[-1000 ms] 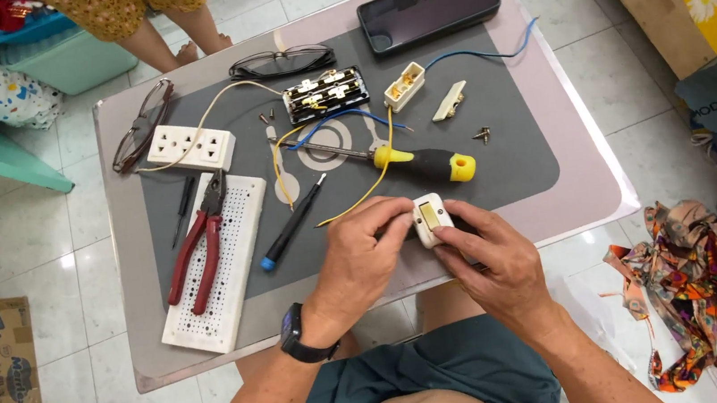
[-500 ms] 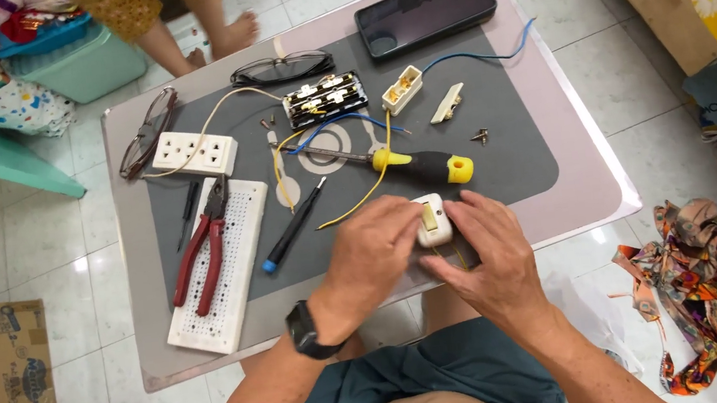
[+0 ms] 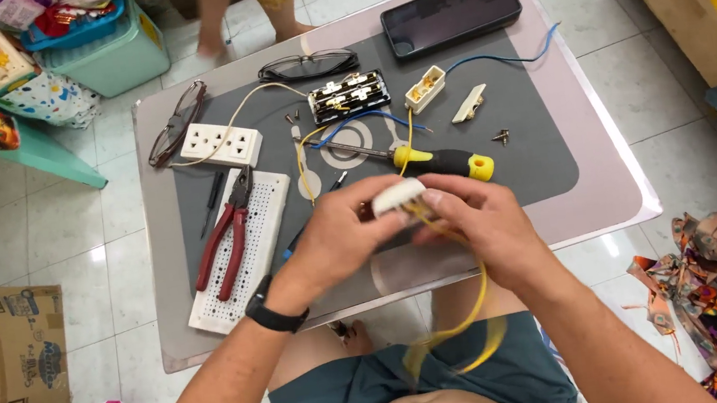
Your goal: Connecting electrical wires to a terminal block using a screwdriver and pliers.
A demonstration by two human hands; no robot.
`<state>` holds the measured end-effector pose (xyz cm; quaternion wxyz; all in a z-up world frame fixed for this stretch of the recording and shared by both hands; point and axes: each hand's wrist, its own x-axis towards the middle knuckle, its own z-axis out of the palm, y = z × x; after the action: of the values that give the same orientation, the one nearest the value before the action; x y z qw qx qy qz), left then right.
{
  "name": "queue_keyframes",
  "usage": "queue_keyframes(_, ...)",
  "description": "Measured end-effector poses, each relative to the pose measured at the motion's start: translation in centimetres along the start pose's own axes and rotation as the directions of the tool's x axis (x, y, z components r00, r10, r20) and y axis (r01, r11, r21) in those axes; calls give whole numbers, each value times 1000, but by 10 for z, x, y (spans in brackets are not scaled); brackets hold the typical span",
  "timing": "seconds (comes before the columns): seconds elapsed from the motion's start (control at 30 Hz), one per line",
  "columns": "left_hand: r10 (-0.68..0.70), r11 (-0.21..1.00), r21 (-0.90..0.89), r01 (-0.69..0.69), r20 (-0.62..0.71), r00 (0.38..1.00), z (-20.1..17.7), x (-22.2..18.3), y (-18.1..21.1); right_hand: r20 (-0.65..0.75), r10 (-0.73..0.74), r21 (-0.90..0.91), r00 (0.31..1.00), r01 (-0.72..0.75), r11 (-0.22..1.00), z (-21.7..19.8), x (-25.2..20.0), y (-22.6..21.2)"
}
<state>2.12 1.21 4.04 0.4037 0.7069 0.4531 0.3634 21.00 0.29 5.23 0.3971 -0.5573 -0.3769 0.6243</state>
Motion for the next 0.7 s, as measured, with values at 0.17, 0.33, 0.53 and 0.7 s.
queue_keyframes(0.17,-433,827,-462,321,-158,887,-8,-7,-8,331,-21,183,943,-42,982,-10,14,21)
queue_keyframes(0.33,-507,794,-533,293,-314,803,-9,-19,-7,275,-31,145,961,-10,989,-15,11,26)
queue_keyframes(0.53,-451,842,-509,178,-484,749,-8,-37,-6,220,-77,72,972,63,995,-20,12,34)
queue_keyframes(0.7,-420,887,-415,202,-547,724,-15,-52,-14,117,-139,30,983,136,990,-24,6,33)
